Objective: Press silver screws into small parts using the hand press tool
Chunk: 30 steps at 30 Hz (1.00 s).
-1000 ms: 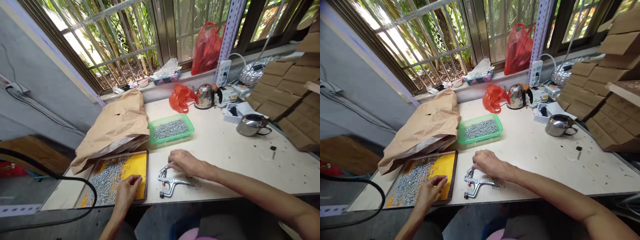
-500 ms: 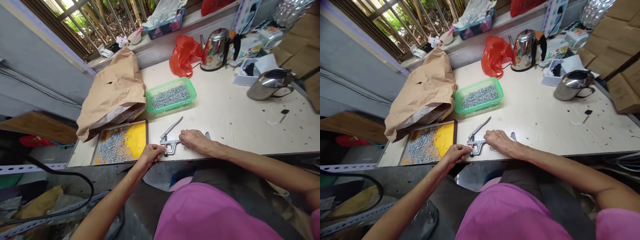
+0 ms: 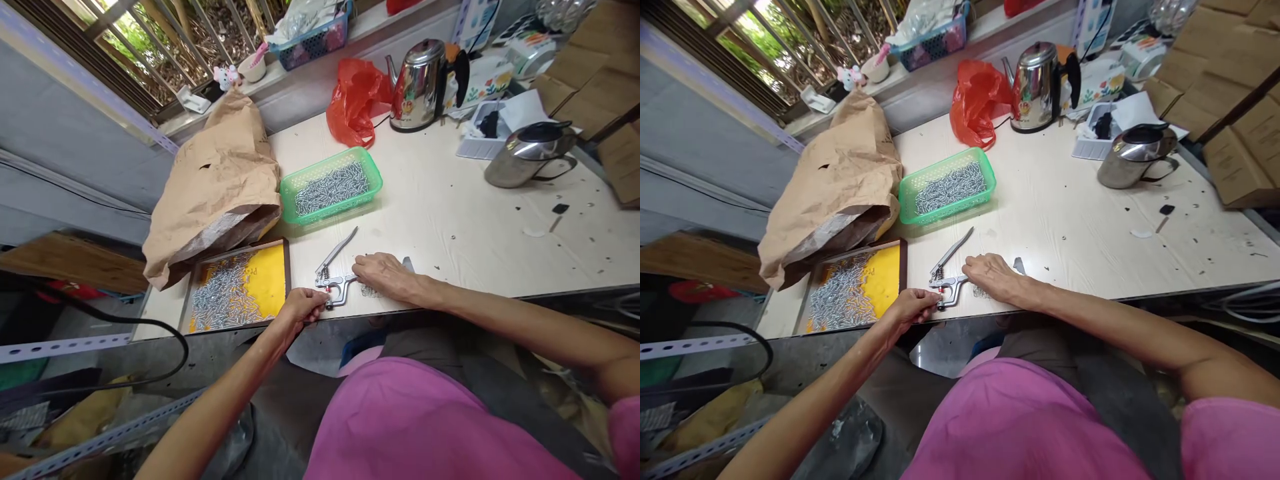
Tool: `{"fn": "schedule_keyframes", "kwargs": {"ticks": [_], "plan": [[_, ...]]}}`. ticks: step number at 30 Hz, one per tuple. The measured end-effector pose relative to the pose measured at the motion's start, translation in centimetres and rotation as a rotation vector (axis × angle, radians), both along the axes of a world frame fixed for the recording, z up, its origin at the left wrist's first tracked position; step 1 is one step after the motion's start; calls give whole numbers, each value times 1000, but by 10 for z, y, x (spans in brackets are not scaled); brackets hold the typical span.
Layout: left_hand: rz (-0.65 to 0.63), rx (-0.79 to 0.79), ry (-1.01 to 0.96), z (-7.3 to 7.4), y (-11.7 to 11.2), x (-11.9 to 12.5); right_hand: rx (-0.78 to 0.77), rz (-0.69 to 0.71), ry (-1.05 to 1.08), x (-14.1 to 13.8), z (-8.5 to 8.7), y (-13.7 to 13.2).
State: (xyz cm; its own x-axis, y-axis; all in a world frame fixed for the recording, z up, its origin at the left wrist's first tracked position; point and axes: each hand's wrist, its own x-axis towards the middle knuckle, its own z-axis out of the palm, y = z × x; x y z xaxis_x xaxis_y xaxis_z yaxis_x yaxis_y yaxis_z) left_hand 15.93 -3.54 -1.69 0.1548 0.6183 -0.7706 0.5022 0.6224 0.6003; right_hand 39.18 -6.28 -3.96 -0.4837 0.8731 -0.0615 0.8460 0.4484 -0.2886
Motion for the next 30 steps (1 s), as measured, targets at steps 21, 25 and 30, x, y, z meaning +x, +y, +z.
{"fn": "schedule_keyframes", "kwargs": {"ticks": [21, 25, 30], "plan": [[-232, 245, 296, 8, -10, 3, -8, 109, -106, 12, 22, 51], [-524, 942, 514, 8, -14, 17, 7, 73, -94, 9, 19, 45], [-870, 1197, 426, -5, 9, 45, -26, 79, -110, 14, 18, 40]]}}
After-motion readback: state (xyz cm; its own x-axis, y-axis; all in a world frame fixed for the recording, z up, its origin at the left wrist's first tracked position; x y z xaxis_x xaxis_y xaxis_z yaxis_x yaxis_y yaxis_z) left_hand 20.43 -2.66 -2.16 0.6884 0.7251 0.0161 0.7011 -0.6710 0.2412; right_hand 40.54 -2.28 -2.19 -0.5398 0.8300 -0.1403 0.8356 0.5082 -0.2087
